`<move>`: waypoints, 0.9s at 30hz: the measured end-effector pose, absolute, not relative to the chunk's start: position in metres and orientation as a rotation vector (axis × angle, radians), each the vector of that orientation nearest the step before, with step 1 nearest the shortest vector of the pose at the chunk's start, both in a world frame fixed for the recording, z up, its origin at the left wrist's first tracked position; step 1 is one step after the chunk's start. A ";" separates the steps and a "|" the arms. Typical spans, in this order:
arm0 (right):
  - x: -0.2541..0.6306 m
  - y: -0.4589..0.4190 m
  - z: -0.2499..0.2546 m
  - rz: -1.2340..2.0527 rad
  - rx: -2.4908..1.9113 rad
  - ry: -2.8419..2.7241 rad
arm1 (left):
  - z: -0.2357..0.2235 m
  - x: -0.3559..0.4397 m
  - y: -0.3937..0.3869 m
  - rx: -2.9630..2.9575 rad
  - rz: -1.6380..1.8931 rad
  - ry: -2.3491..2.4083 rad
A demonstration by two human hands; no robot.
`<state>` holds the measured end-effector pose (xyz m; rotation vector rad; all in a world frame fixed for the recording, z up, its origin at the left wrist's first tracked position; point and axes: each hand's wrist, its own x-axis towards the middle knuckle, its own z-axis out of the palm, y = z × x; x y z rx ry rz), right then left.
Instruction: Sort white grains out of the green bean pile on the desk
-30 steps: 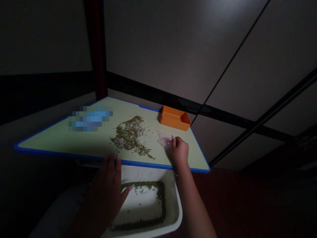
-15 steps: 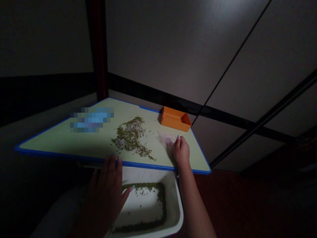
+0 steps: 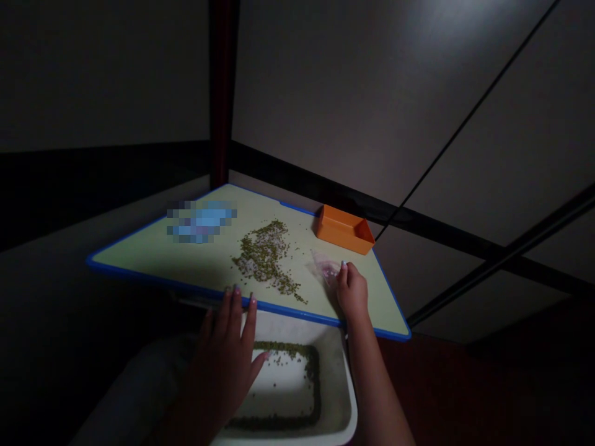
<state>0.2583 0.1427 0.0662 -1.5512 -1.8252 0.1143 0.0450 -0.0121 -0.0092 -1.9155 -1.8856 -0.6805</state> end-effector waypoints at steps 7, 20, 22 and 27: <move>0.253 0.134 0.063 -0.072 -1.504 -1.961 | 0.006 0.049 -0.015 -1.983 -0.680 -1.892; 0.244 0.049 0.058 0.267 -1.392 -1.975 | 0.037 0.047 -0.019 -2.041 -0.658 -1.890; 0.244 0.038 0.053 0.451 -1.353 -1.916 | 0.040 0.046 -0.020 -2.057 -0.642 -1.853; 0.239 0.014 0.042 0.630 -1.282 -1.759 | 0.038 0.042 -0.021 -2.224 -0.595 -1.667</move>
